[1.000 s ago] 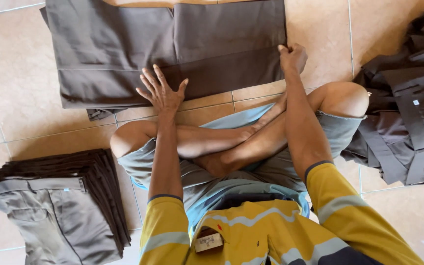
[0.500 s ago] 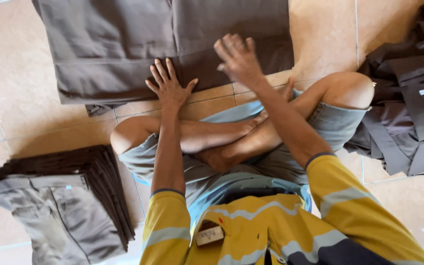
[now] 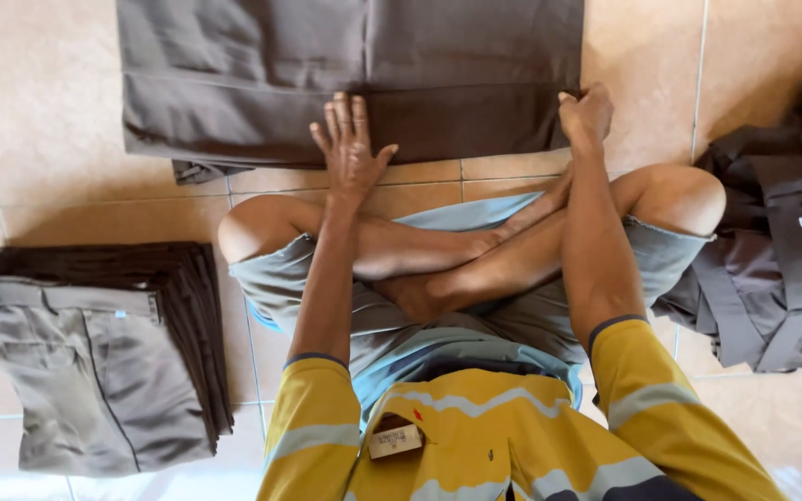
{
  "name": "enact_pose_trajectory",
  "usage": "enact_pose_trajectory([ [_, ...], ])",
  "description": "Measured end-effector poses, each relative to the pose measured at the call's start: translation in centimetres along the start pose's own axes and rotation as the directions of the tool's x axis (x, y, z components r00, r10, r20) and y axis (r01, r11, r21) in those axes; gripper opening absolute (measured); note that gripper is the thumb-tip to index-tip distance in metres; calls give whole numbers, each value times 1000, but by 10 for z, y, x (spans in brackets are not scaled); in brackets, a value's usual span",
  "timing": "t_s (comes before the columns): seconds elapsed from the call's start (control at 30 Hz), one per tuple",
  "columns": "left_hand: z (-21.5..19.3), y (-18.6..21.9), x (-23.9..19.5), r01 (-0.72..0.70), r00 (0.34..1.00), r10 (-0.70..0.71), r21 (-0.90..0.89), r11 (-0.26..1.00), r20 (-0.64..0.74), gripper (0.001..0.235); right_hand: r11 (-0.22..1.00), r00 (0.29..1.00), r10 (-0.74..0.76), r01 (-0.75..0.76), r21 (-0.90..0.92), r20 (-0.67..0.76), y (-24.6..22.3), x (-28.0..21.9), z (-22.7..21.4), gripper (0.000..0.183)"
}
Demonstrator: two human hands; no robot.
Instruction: The person sits cross-legged on a tiled floor and folds brown trousers by hand. They smooth the fabric, fold the legs, and stack the finished trousers onto a growing pile to the left.
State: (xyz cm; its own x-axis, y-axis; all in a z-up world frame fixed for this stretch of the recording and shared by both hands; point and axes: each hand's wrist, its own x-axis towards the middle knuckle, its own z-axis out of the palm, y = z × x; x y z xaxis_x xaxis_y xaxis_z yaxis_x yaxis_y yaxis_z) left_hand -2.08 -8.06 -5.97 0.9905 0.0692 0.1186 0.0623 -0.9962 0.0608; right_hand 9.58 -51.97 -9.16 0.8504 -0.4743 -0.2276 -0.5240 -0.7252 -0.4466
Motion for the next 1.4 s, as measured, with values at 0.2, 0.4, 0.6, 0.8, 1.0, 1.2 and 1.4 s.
enact_pose_trajectory([
  [0.2, 0, 32, -32, -245, 966, 258, -222, 944, 32, 86, 904, 969, -188, 235, 357, -162, -5, 38, 33, 22],
  [0.4, 24, 39, -42, -336, 934, 348, -131, 933, 82, 94, 468, 512, -754, 858, 209, -411, -195, -110, 14, 14],
  [0.6, 19, 39, -44, -286, 949, 304, -173, 942, 85, 83, 328, 937, -236, -172, 929, 256, -223, -156, 46, 14],
  [0.8, 21, 40, -43, -291, 945, 314, -199, 936, 92, 81, 983, 976, -50, 11, 182, 214, -156, -105, 122, 63],
  [1.0, 7, 35, -38, -317, 916, 374, -313, 895, 144, 84, 851, 986, -140, 76, 520, 86, -117, -36, 122, 18],
  [1.2, 7, 30, -35, -393, 893, 447, -410, 823, 41, 76, 847, 974, -57, 163, 506, -220, -1, 95, 54, 34],
  [1.4, 14, 32, -35, -394, 885, 458, -387, 833, 84, 70, 950, 969, 176, -214, -228, -173, -7, 31, -28, 51],
])
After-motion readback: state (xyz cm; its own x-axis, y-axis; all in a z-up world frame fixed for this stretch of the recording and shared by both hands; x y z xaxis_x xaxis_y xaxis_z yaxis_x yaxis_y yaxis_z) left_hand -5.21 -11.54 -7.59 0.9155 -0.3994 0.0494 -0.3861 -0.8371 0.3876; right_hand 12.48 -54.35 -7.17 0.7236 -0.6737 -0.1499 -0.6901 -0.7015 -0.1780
